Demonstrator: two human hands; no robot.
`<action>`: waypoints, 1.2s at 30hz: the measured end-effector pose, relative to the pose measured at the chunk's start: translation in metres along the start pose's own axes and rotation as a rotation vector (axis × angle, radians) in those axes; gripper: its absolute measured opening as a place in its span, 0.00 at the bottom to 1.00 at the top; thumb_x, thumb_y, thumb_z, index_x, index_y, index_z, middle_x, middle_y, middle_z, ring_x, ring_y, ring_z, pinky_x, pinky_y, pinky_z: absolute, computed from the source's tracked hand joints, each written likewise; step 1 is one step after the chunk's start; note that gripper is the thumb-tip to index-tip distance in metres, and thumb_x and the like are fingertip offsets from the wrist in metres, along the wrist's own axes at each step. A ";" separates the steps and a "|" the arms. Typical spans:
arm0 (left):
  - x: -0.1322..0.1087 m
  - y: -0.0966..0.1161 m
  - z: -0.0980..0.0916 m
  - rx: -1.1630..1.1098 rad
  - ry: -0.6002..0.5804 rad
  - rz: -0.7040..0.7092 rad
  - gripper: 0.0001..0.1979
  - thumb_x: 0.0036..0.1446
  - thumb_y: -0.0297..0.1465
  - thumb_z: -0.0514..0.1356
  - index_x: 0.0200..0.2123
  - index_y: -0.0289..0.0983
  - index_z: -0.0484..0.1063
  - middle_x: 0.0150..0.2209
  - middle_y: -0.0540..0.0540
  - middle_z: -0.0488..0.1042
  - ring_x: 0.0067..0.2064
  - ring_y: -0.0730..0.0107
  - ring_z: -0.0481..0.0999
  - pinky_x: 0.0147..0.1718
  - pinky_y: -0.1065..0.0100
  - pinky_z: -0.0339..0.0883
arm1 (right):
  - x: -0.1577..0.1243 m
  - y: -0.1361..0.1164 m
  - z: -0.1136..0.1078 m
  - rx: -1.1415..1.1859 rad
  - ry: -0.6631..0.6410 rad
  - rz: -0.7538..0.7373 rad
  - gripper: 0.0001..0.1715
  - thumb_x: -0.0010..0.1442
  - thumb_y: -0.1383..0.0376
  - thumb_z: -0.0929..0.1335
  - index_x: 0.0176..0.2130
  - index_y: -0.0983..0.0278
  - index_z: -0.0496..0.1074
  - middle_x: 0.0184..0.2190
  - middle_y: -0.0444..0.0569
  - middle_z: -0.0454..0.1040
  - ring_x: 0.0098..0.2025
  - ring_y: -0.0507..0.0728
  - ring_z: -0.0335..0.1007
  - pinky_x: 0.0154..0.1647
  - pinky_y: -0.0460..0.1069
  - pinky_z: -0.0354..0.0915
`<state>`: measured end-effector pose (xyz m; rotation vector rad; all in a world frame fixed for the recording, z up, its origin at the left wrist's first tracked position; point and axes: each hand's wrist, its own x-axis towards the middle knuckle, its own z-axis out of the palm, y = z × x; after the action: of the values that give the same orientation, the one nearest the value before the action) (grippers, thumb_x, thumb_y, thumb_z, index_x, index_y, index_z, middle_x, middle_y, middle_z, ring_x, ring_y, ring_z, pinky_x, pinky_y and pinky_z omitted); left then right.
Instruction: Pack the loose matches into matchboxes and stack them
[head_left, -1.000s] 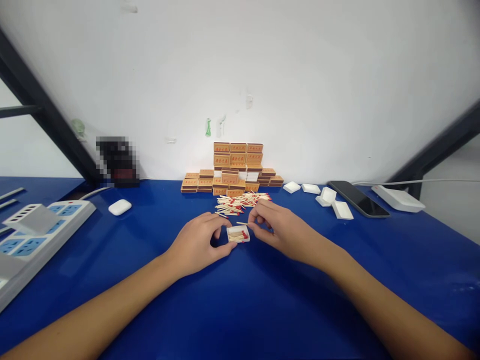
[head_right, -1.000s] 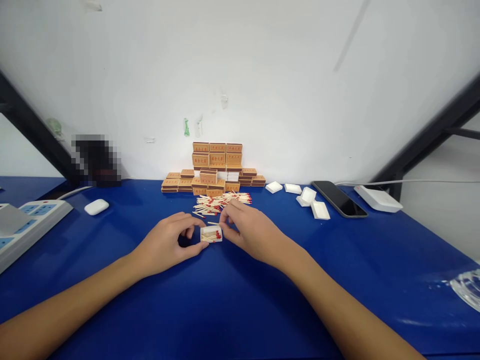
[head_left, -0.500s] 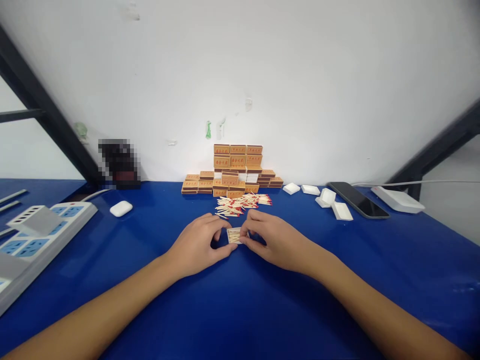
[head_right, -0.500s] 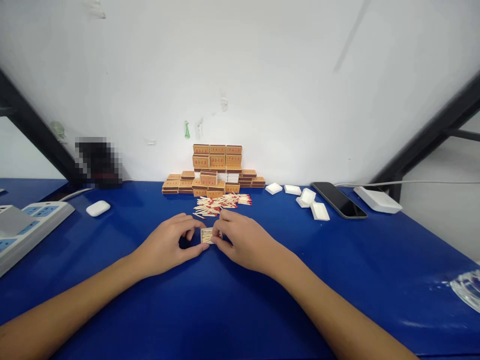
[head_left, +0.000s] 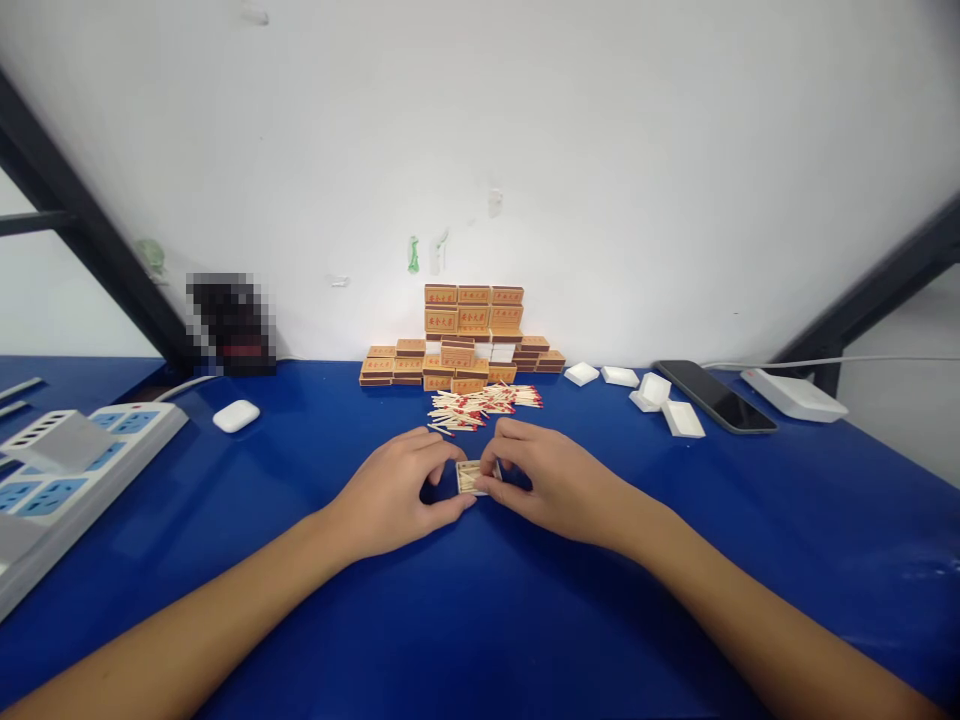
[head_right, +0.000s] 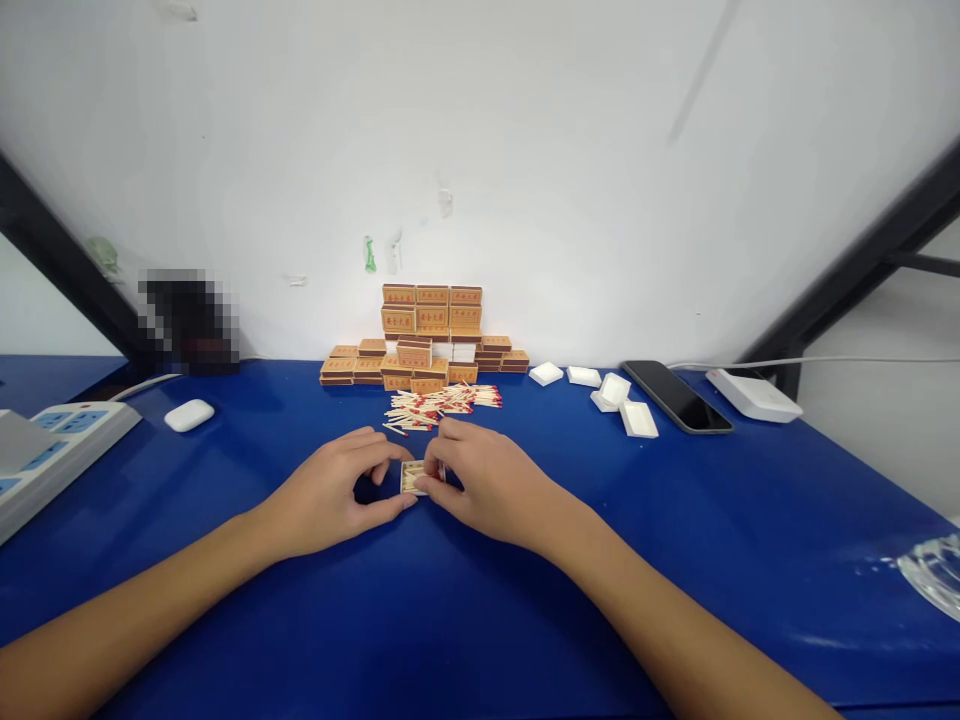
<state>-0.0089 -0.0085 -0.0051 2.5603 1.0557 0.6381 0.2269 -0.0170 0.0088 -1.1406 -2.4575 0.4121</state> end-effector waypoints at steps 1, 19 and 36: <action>0.000 0.000 0.000 0.000 0.002 0.002 0.11 0.62 0.38 0.66 0.45 0.40 0.76 0.31 0.51 0.70 0.36 0.64 0.71 0.36 0.64 0.65 | 0.000 0.000 0.000 -0.006 -0.005 0.007 0.03 0.68 0.66 0.70 0.39 0.62 0.76 0.37 0.47 0.73 0.37 0.54 0.69 0.36 0.49 0.63; -0.001 0.002 0.002 0.018 -0.039 0.068 0.08 0.62 0.37 0.66 0.39 0.40 0.74 0.29 0.51 0.69 0.35 0.65 0.70 0.34 0.65 0.63 | -0.001 -0.007 0.001 -0.108 -0.123 -0.072 0.08 0.71 0.69 0.66 0.36 0.63 0.70 0.38 0.48 0.72 0.34 0.54 0.68 0.35 0.49 0.62; -0.002 0.004 0.000 0.010 -0.054 0.045 0.12 0.63 0.38 0.66 0.47 0.41 0.77 0.30 0.51 0.70 0.35 0.65 0.70 0.36 0.63 0.64 | 0.017 0.106 -0.014 -0.370 0.235 0.077 0.14 0.70 0.60 0.67 0.50 0.63 0.77 0.47 0.59 0.73 0.52 0.68 0.64 0.56 0.63 0.64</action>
<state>-0.0081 -0.0121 -0.0037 2.6011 0.9890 0.5728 0.2936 0.0633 -0.0196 -1.3443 -2.3427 -0.1597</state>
